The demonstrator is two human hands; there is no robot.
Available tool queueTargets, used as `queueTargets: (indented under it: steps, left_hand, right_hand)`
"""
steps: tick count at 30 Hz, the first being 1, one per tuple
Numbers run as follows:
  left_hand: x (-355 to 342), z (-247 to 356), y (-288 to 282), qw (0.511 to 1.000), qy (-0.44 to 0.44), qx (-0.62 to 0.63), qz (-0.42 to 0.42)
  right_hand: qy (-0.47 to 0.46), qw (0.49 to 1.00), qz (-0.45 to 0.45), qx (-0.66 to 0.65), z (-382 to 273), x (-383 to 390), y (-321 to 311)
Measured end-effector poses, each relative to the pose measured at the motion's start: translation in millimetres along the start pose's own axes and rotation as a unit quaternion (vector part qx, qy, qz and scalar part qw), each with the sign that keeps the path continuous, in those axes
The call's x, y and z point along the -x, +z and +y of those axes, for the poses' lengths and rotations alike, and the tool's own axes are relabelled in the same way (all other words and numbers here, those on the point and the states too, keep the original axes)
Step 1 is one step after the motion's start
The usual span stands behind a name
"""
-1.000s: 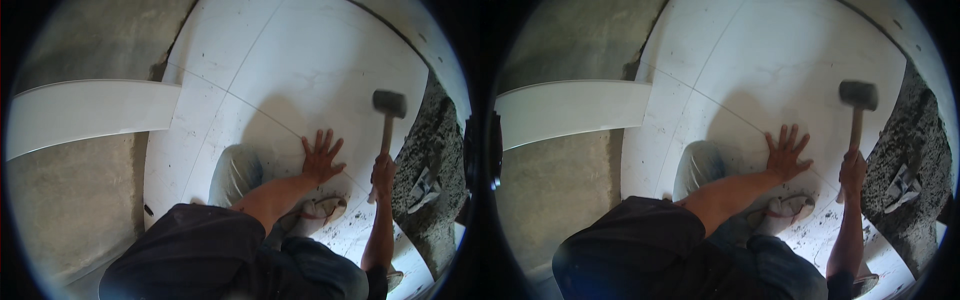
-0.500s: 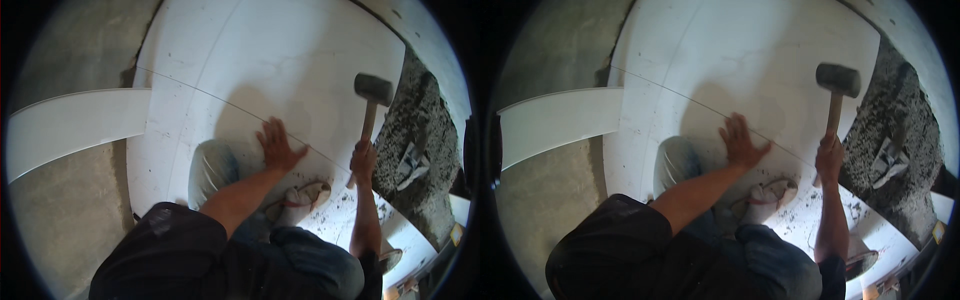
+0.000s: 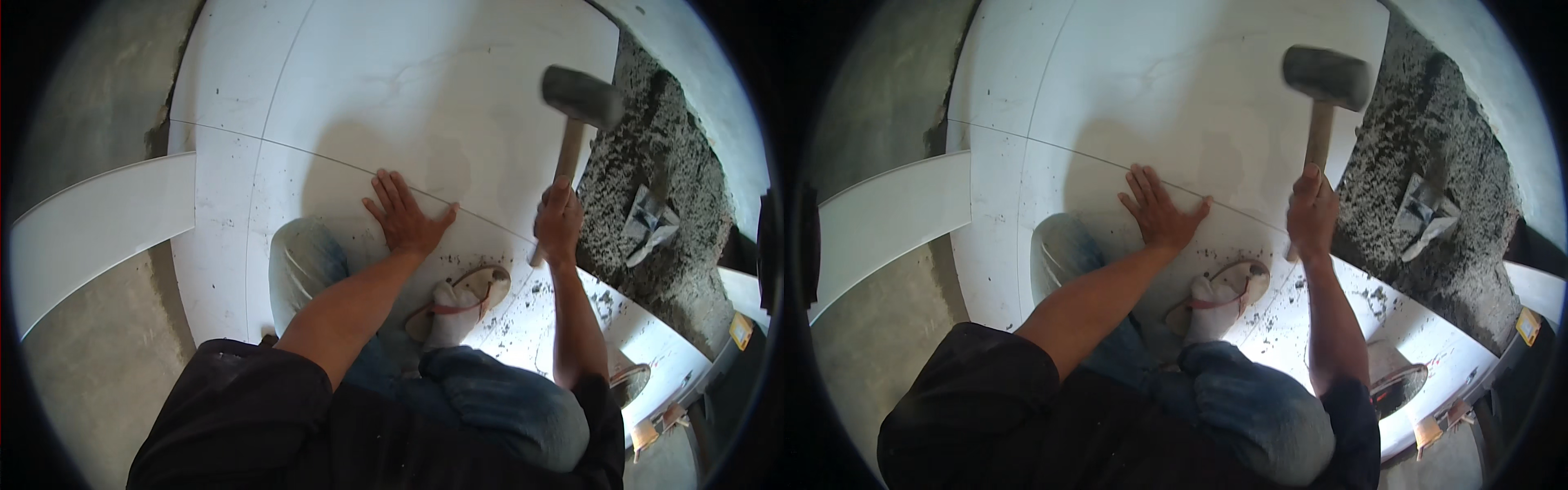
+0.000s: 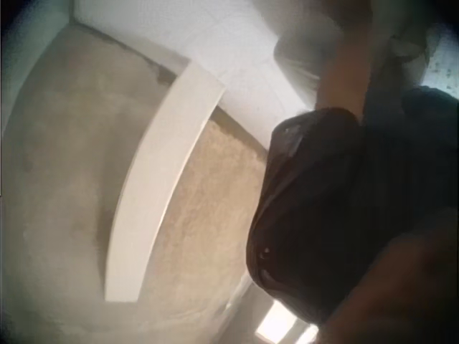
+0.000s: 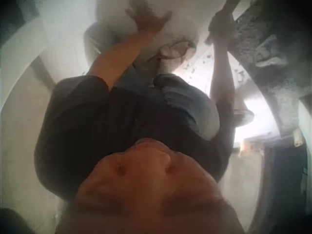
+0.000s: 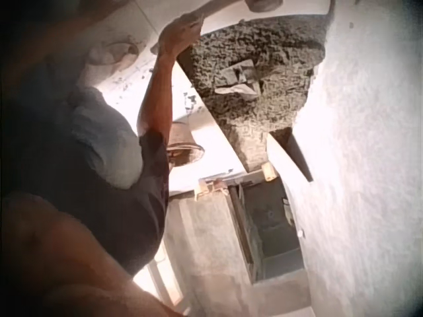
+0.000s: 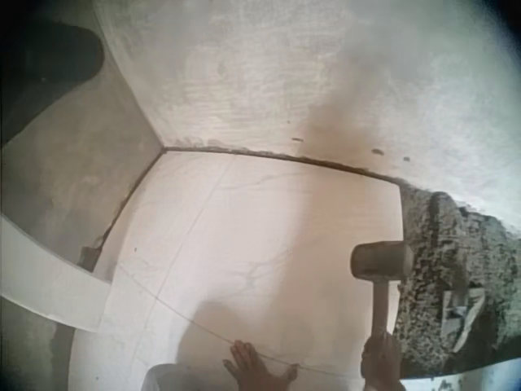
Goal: The person positions white tiles onto a bed of wet mortar, using a rubber mallet to tap them into place and a trowel to manage the mortar along the edges.
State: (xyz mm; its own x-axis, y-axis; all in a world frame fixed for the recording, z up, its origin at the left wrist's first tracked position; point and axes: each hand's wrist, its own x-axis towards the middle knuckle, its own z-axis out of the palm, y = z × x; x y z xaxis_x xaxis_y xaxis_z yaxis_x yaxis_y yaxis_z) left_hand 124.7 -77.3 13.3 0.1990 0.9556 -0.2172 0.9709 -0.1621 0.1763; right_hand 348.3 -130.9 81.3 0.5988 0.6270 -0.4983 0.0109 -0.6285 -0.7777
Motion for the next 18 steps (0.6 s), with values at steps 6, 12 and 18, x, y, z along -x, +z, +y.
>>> queueTargets:
  steps: [6,12,18]
  left_hand:
    - [5.5,0.6,0.4,1.0,-0.004,-0.023,-0.006]
    - [5.2,6.0,0.3,1.0,-0.007,-0.001,-0.013]
    - [5.1,4.8,-2.0,1.0,-0.001,0.026,-0.011]
  right_hand:
    - [-0.116,0.982,0.011,0.149,18.0,0.7,4.9]
    - [-0.085,0.975,-0.001,0.205,39.8,1.7,6.1]
    - [-0.077,0.956,-0.055,0.277,52.2,-10.3,4.4]
